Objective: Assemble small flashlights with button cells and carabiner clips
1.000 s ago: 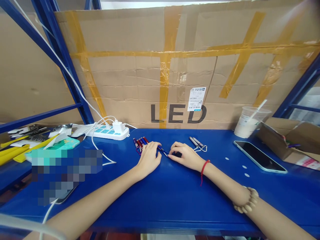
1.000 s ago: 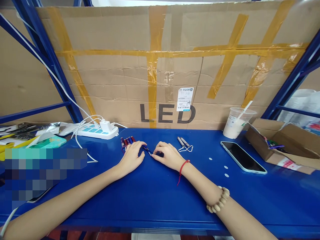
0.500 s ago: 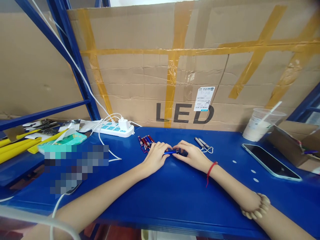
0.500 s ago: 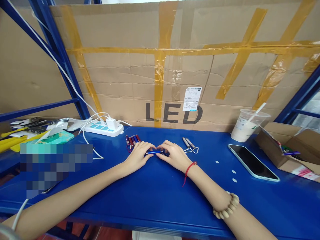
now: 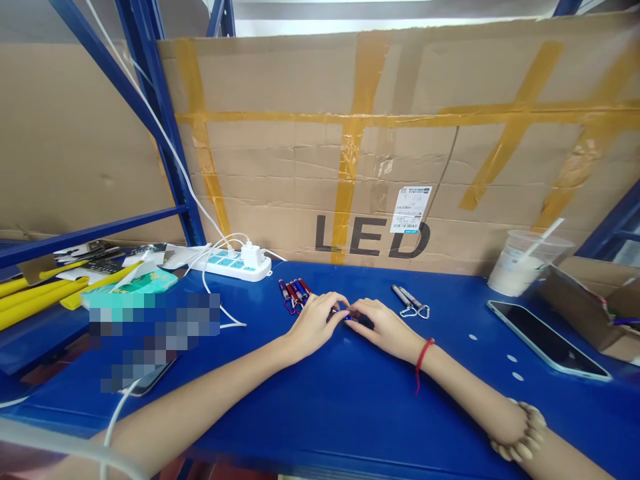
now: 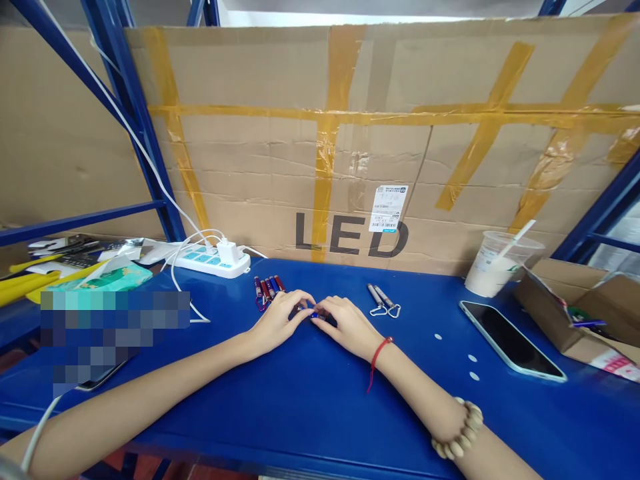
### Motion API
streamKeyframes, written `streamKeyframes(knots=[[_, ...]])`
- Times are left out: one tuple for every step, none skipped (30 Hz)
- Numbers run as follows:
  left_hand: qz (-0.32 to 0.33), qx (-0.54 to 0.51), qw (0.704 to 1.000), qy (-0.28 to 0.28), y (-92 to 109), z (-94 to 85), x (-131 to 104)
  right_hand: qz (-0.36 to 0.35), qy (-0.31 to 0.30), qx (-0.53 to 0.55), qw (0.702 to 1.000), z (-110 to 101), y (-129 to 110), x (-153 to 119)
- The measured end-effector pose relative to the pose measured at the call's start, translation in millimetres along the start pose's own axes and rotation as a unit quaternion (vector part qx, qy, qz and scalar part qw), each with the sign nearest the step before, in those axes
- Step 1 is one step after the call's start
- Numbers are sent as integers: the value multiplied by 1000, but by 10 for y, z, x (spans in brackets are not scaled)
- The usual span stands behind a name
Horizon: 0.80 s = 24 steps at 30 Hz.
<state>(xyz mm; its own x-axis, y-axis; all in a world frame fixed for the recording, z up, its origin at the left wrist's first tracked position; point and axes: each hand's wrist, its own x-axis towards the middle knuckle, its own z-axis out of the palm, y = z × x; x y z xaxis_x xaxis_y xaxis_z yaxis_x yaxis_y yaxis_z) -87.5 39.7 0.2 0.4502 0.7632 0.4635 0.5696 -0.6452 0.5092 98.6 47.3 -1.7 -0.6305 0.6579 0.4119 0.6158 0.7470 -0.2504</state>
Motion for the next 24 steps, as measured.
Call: streamKeyframes(knots=[[-3, -4, 1000, 3, 1, -1, -1, 1, -2, 0, 1000, 1, -8, 2], [-4, -6, 1000, 5, 4, -2, -2, 2, -3, 0, 1000, 1, -14, 3], [-5, -7, 1000, 5, 7, -2, -3, 3, -5, 0, 1000, -1, -19, 5], [-6, -7, 1000, 2, 11, -1, -5, 2, -6, 2, 1000, -4, -24, 7], [-7, -6, 1000, -2, 15, 0, -8, 1, -6, 6, 1000, -5, -28, 9], [-8, -5, 1000, -9, 18, 2, -10, -1, -7, 11, 1000, -4, -34, 11], [-7, -3, 1000, -16, 21, 4, -13, -4, -10, 17, 1000, -1, -40, 13], [-4, -1, 1000, -23, 23, 6, -16, -9, -12, 21, 1000, 4, -48, 16], [-1, 1, 1000, -29, 24, 9, -19, -14, -17, 24, 999, 12, -56, 17], [4, 3, 999, -32, 25, 13, -21, -21, -22, 21, 999, 20, -64, 18], [7, 5, 999, -34, 26, 17, -22, -24, -23, 20, 999, 28, -71, 18], [9, 5, 999, -32, 27, 21, -23, -23, -27, 21, 999, 35, -77, 16], [8, 3, 1000, -27, 28, 25, -23, -18, -28, 22, 999, 39, -82, 13], [4, -2, 1000, -20, 29, 29, -22, -10, -28, 24, 999, 41, -85, 9], [-2, -11, 1000, -13, 30, 33, -22, -2, -28, 28, 999, 40, -86, 5], [-10, -22, 1000, -6, 29, 37, -21, 5, -29, 34, 999, 38, -86, 1], [-17, -31, 999, 0, 28, 39, -20, 11, -29, 42, 999, 36, -85, -3], [-22, -38, 999, 4, 26, 42, -19, 16, -30, 53, 998, 35, -84, -7], [-26, -41, 999, 6, 25, 44, -20, 21, -29, 64, 997, 34, -85, -12], [-26, -41, 999, 7, 25, 46, -22, 26, -28, 73, 997, 34, -88, -16], [-23, -39, 999, 9, 27, 47, -25, 31, -26, 81, 996, 35, -95, -21], [-20, -36, 999, 11, 31, 47, -28, 36, -22, 88, 995, 36, -105, -26], [-18, -34, 999, 14, 37, 47, -31, 42, -19, 93, 995, 36, -120, -30], [-20, -31, 999, 18, 44, 47, -34, 52, -16, 97, 994, 35, -139, -33]])
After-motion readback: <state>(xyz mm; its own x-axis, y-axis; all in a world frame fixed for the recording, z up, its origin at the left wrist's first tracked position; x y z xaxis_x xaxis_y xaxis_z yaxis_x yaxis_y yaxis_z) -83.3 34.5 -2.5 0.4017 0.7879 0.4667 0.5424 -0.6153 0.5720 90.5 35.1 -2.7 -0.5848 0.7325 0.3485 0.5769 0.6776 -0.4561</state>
